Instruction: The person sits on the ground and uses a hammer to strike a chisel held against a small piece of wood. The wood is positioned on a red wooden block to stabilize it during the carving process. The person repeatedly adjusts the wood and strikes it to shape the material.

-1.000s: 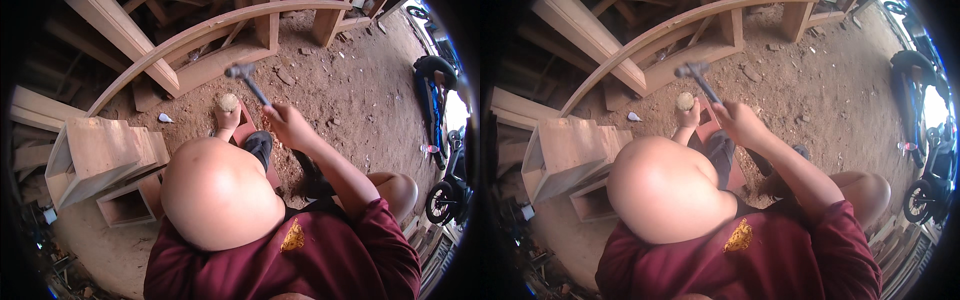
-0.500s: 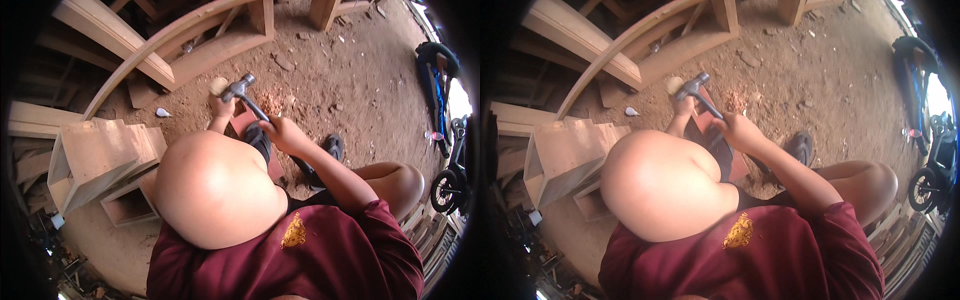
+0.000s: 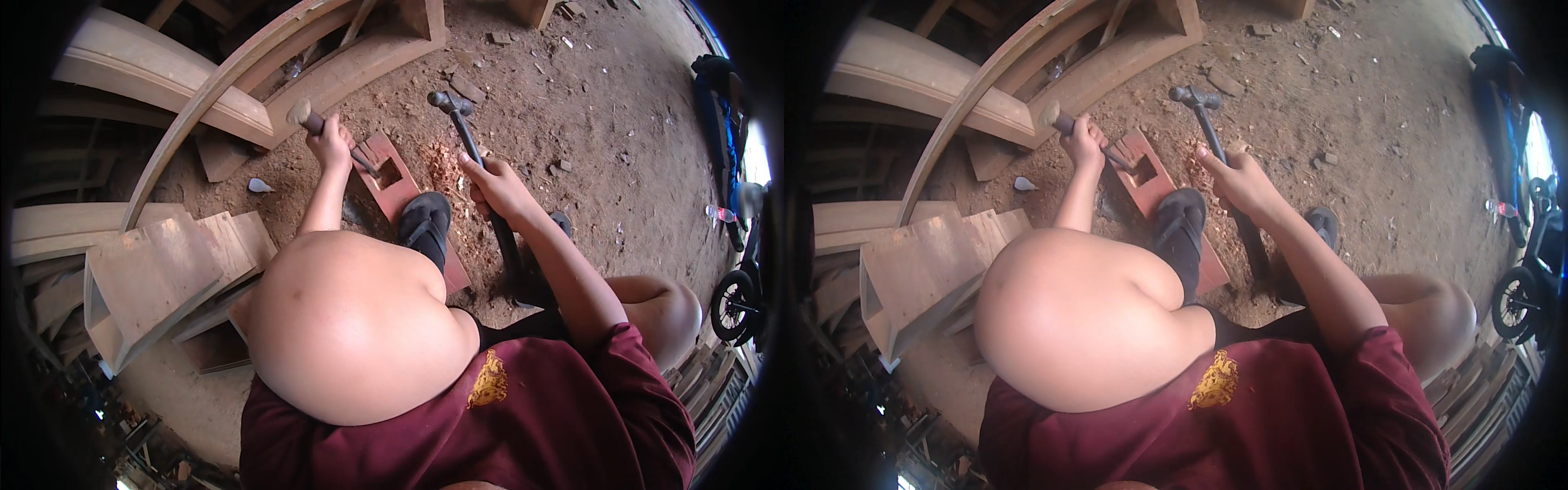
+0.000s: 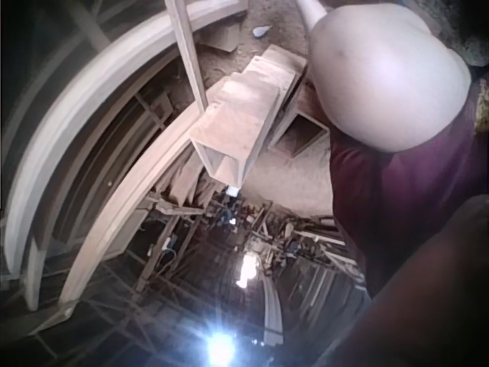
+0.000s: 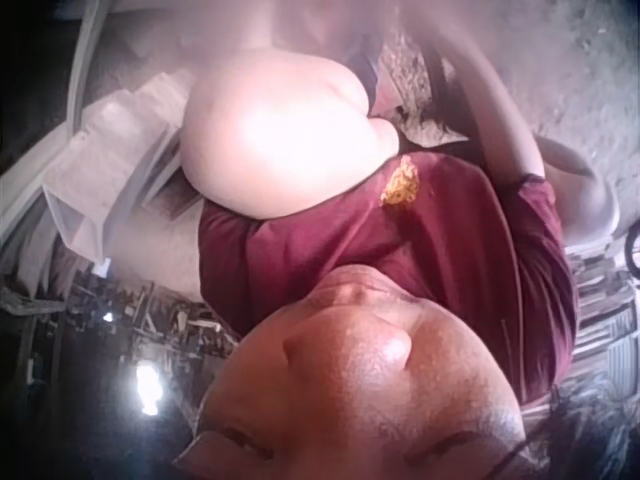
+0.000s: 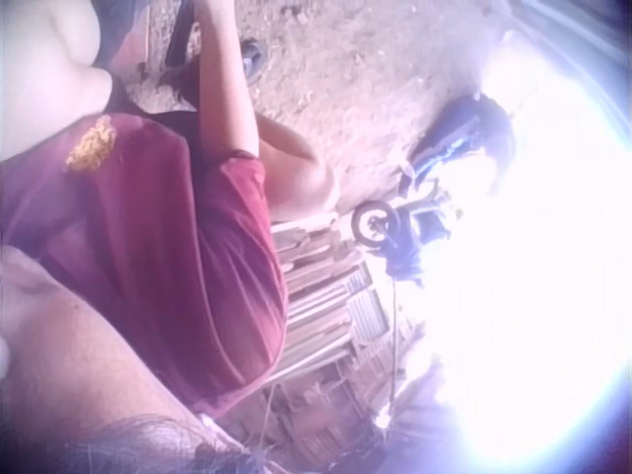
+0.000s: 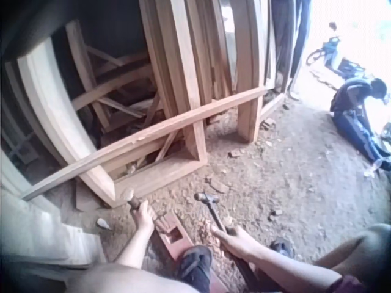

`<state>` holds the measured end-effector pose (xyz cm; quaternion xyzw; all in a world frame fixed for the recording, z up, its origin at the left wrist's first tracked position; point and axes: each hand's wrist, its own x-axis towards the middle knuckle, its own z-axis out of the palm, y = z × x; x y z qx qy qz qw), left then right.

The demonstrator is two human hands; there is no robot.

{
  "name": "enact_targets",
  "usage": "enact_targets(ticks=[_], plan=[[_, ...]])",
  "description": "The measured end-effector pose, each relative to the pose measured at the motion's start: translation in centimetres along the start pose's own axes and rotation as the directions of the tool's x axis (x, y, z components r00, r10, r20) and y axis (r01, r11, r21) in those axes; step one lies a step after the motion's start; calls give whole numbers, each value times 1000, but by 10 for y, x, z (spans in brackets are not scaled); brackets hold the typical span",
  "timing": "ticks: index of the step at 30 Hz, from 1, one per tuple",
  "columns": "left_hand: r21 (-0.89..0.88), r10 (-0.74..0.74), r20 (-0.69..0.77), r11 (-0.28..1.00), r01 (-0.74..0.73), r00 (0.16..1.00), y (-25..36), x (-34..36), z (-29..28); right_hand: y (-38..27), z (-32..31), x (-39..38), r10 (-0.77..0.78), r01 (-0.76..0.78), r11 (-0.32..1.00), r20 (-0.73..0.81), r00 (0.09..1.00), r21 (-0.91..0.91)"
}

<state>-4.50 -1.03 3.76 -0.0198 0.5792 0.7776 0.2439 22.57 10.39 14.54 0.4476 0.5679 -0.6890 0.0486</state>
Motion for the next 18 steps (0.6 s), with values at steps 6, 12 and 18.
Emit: enact_targets(ticks=[6, 12, 18], plan=[[178, 471, 168, 849, -497, 866, -34, -29, -35, -18, 9, -13, -72, 70, 997, 71, 995, 21], [132, 360, 222, 910, -394, 906, -46, -41, -20, -33, 8, -35, -128, 127, 992, 40, 991, 22], [524, 654, 282, 508, -684, 702, -49, -49, -29, -99, 16, -90, -446, 449, 893, 67, 892, -28]])
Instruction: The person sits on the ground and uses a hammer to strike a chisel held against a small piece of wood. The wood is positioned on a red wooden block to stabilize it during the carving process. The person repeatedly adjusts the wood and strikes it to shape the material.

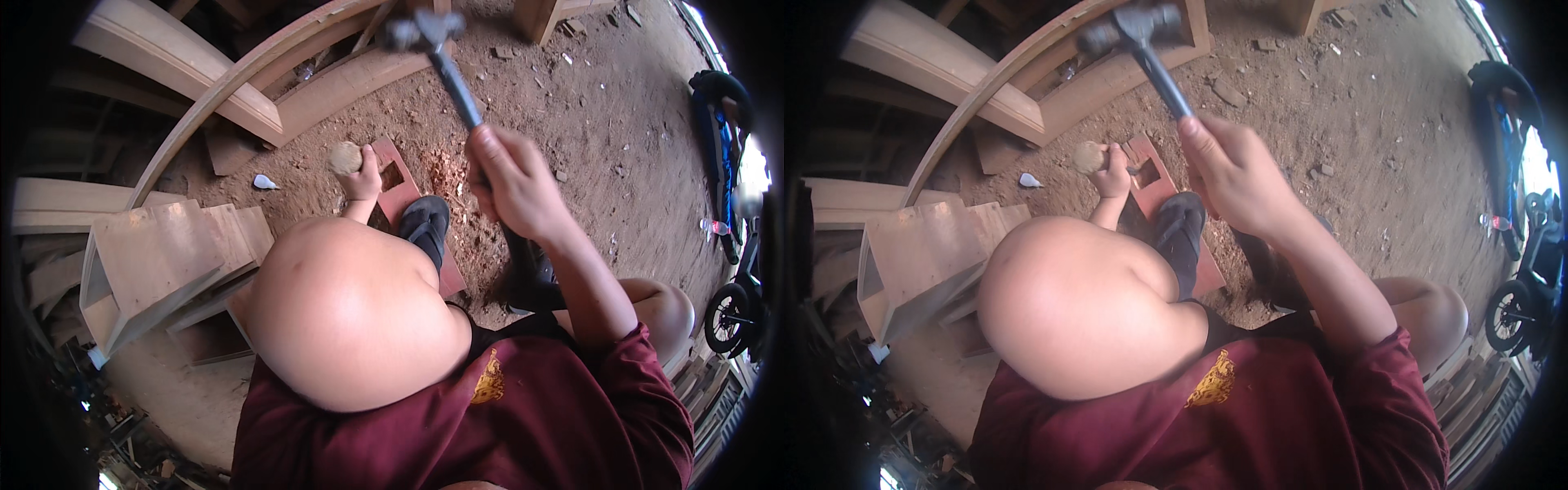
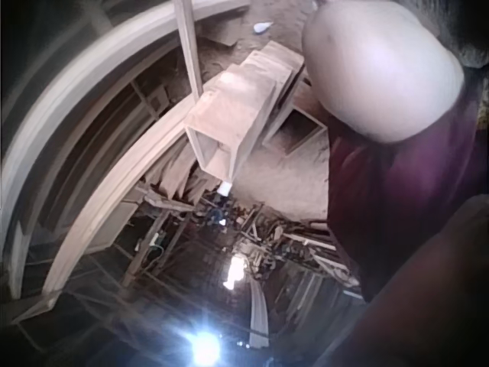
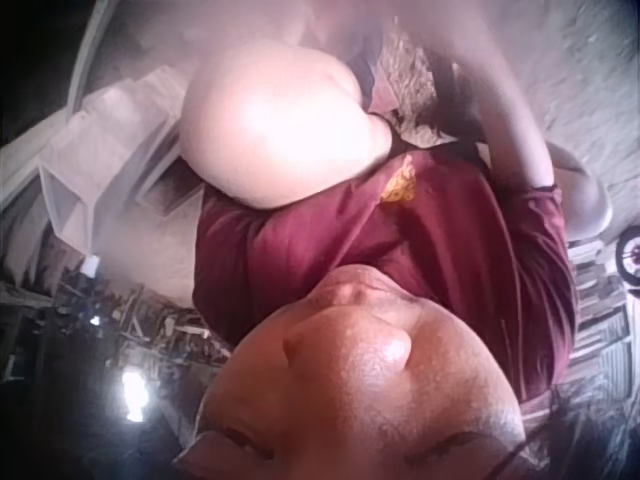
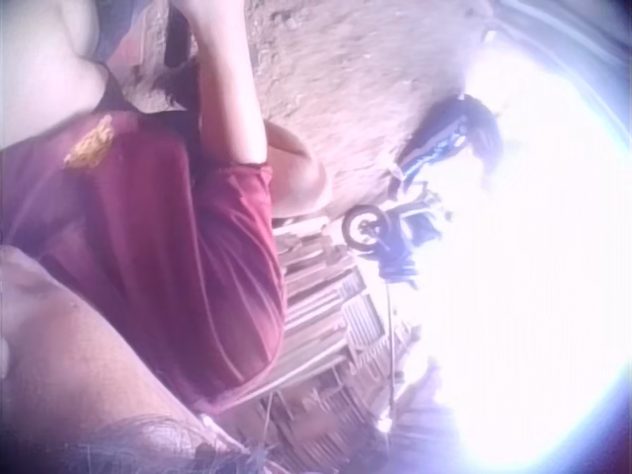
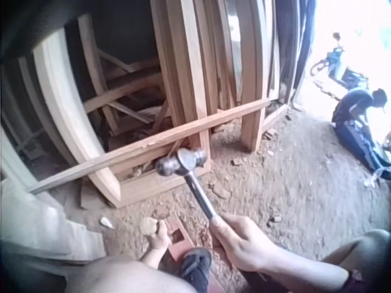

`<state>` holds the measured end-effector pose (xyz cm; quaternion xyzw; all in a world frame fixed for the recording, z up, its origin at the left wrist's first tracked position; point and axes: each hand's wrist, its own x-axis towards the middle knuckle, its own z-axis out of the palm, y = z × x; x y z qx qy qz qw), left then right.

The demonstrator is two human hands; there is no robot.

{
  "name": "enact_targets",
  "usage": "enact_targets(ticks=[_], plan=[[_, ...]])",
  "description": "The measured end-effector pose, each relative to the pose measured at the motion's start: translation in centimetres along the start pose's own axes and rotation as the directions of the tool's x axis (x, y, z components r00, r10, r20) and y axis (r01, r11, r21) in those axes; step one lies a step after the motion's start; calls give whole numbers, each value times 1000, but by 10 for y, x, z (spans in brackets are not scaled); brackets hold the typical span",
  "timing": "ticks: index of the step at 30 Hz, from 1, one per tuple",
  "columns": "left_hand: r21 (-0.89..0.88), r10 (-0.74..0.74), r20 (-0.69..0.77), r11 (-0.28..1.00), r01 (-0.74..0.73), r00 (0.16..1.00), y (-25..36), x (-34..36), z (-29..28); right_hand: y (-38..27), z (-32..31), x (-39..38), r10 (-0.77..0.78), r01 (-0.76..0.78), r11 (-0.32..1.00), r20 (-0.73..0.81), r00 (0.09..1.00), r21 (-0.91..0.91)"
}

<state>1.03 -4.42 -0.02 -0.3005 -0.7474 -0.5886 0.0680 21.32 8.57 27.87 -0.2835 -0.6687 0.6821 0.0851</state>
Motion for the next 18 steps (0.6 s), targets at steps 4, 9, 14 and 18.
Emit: enact_targets(ticks=[4, 9, 14, 18], plan=[[112, 115, 181, 984, -137, 977, 53, -11, 6, -69, -11, -22, -407, 420, 907, -208, 889, 20], [-77, 48, 271, 997, -29, 961, 32, -19, 13, -71, -8, -20, -607, 613, 610, -202, 768, 502], [-35, 101, 236, 995, -96, 966, 47, -7, 23, 89, 19, -3, -1, -19, 825, -35, 999, -565], [-16, 27, 235, 1000, -23, 972, 42, -9, 11, 61, 14, -5, 125, -98, 862, 20, 992, -498]])
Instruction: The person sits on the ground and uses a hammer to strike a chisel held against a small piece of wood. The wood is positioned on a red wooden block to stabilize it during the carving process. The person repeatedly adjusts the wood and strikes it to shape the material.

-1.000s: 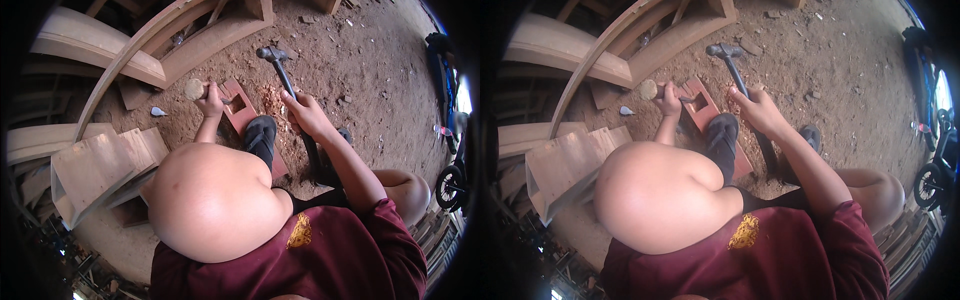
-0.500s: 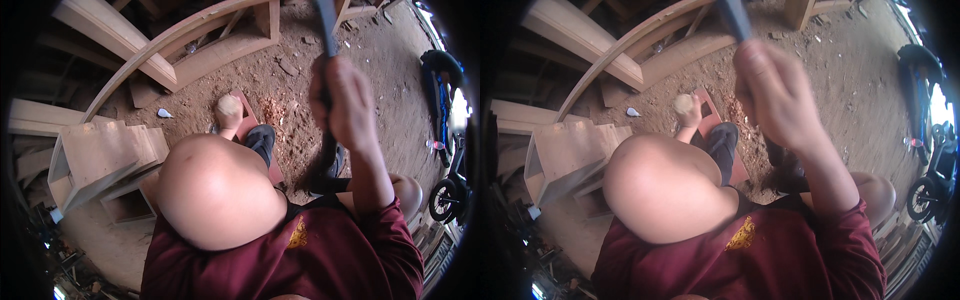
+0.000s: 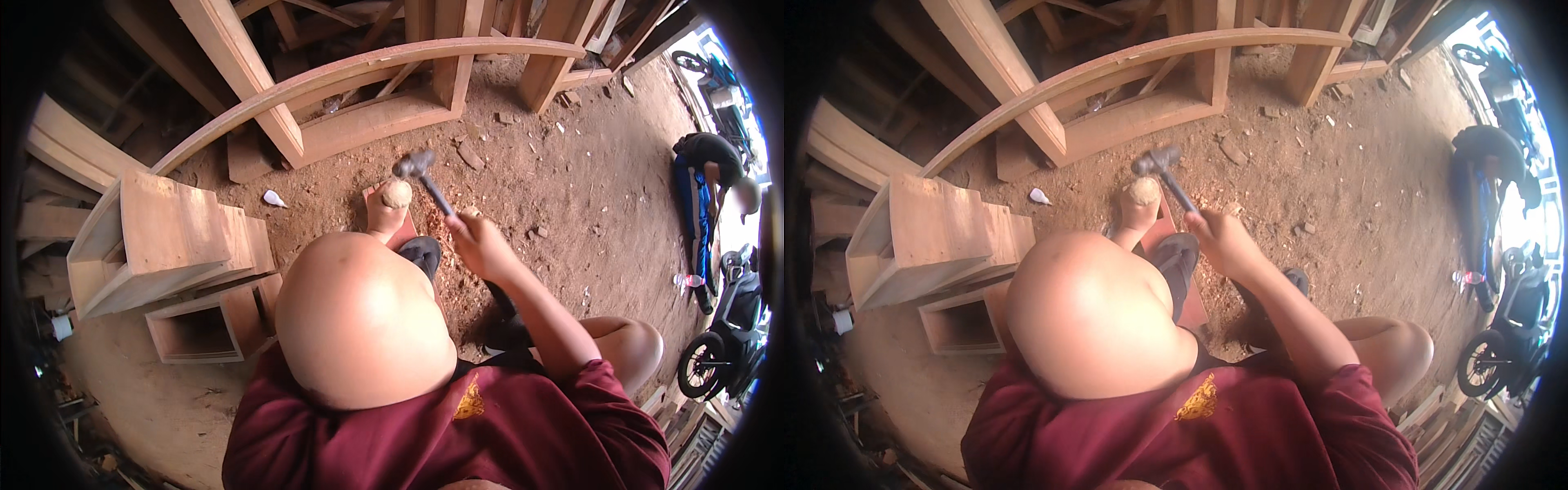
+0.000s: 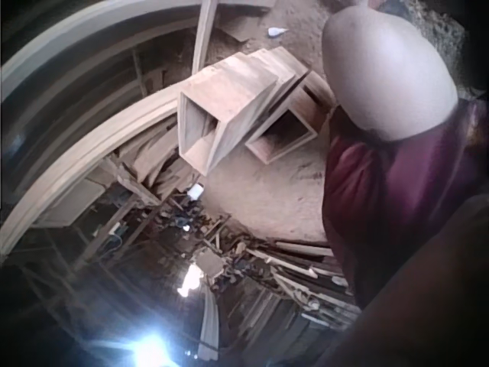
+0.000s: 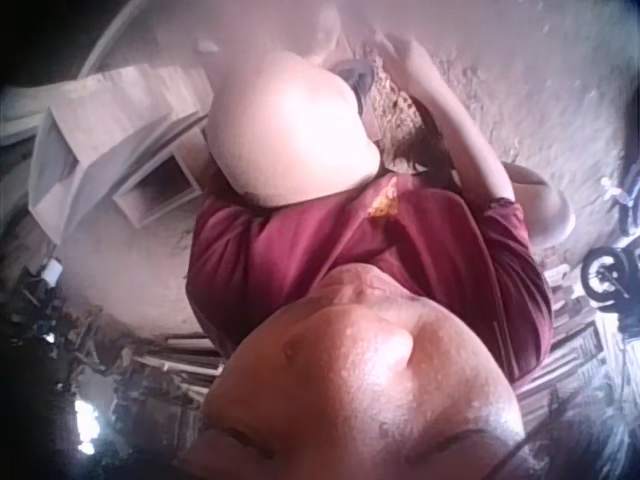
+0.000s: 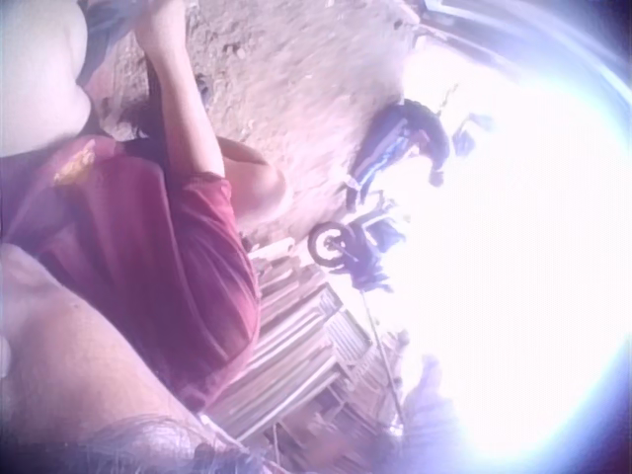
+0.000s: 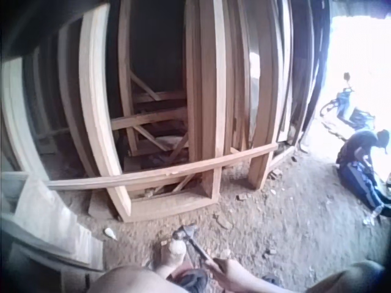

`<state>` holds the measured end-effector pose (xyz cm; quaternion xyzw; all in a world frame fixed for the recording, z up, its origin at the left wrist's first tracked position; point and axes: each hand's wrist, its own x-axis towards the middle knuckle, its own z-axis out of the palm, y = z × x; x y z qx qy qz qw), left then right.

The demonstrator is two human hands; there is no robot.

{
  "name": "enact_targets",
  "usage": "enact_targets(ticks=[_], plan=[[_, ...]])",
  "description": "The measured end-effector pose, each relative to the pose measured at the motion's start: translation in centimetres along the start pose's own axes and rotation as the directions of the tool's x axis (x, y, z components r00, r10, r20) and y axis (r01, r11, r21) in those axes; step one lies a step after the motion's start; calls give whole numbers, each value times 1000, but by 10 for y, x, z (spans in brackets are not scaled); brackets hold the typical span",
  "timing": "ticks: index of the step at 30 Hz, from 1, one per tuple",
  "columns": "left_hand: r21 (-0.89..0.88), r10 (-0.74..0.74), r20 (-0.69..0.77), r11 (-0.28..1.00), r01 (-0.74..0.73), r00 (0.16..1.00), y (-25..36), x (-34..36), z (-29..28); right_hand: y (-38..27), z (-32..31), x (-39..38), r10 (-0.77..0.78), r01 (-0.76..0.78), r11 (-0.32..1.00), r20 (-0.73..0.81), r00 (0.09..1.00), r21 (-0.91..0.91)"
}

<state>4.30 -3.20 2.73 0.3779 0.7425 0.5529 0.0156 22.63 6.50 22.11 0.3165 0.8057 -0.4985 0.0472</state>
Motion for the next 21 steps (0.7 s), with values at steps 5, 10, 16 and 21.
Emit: enact_targets(ticks=[5, 10, 16, 21], plan=[[-112, -80, -80, 991, 71, 994, -1, 13, -20, -90, -57, -43, -383, 485, 804, -324, 865, 344], [-107, -71, 8, 992, 72, 997, 13, 25, 2, -2, 5, 6, -482, 532, 845, -518, 707, -59], [-399, -317, -105, 882, 252, 943, 4, 39, -6, 46, 32, 21, 87, -95, 980, 51, 995, 173], [-694, -521, -88, 643, 323, 849, -26, 61, -29, 54, 20, 22, 328, -331, 856, 79, 941, 398]])
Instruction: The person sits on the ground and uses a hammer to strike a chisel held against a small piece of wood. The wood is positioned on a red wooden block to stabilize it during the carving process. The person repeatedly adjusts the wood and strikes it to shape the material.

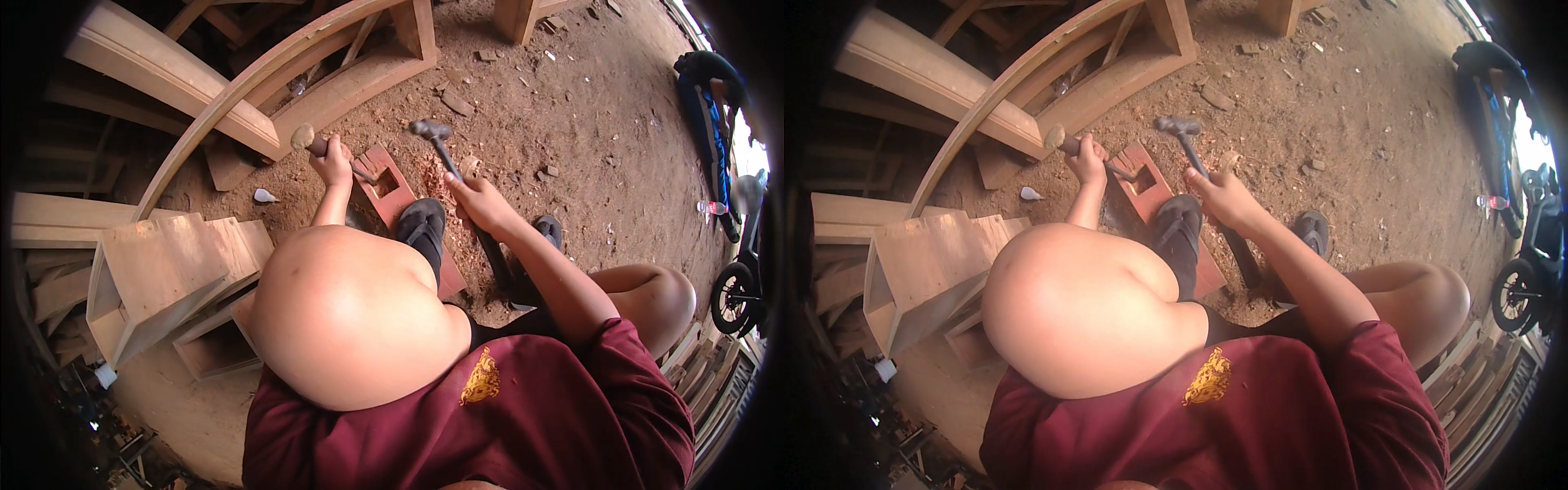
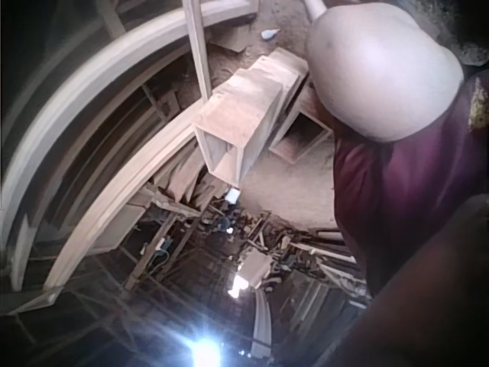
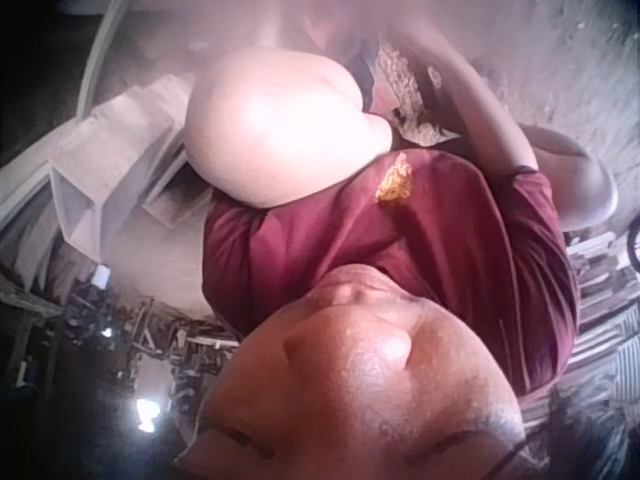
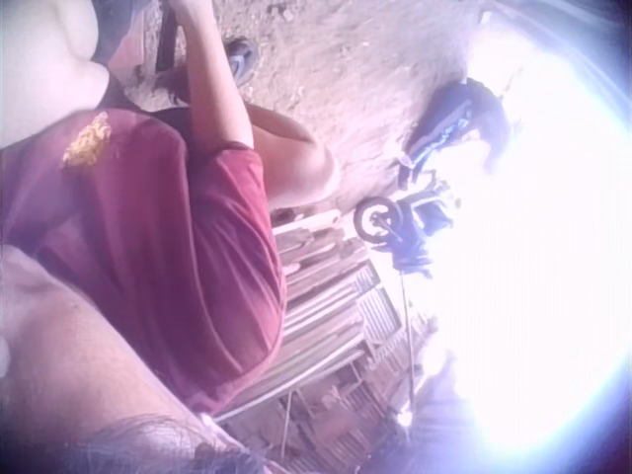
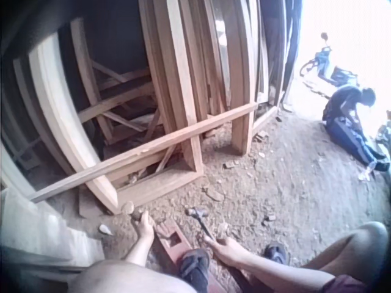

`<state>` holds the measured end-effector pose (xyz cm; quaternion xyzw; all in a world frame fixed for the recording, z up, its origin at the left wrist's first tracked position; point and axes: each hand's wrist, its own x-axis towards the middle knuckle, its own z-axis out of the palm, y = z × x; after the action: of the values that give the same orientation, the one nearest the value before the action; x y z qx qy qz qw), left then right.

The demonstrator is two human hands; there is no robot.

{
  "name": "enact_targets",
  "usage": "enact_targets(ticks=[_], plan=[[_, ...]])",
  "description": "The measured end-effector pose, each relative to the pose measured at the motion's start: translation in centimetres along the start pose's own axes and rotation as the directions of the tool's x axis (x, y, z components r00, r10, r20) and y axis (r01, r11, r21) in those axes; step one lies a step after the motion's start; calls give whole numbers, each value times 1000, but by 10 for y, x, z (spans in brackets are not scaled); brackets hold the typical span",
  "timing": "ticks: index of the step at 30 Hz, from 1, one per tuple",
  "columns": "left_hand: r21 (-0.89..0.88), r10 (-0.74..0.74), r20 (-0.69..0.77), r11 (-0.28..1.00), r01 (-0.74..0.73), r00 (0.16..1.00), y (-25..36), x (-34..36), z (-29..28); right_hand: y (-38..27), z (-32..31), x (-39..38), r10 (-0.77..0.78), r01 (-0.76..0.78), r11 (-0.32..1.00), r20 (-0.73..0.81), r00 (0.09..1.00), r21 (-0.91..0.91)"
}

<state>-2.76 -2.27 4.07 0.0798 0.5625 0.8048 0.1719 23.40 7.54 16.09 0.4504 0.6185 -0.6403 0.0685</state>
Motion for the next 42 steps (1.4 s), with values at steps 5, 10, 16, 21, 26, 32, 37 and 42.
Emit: enact_targets(ticks=[5, 10, 16, 21, 26, 32, 37, 42], plan=[[153, 214, 97, 962, -227, 972, -19, -30, 3, -4, -26, 1, -70, 75, 989, -39, 997, 131], [348, 255, 210, 883, -316, 944, -44, -33, -20, -22, -28, -7, -102, 106, 981, -31, 994, 162], [579, 354, 257, 689, -436, 900, -46, -37, -11, -83, -37, -54, -407, 414, 905, -85, 909, 97], [540, 415, 255, 688, -484, 873, -19, -42, -6, -174, -55, -128, -760, 848, 511, -385, 523, 141], [498, 421, 323, 686, -530, 848, 3, -56, 26, -143, -47, -101, -895, 824, 163, -271, 355, 543], [567, 320, 382, 659, -493, 867, -27, -52, 3, -31, 24, -18, -503, 463, 700, 85, 860, -544], [451, 385, 352, 728, -515, 853, -16, -49, 15, -131, -12, -85, -438, 428, 897, -88, 895, -108], [482, 326, 305, 757, -440, 895, -14, -40, 2, -178, -15, -117, -835, 909, 336, -370, 408, 245]])
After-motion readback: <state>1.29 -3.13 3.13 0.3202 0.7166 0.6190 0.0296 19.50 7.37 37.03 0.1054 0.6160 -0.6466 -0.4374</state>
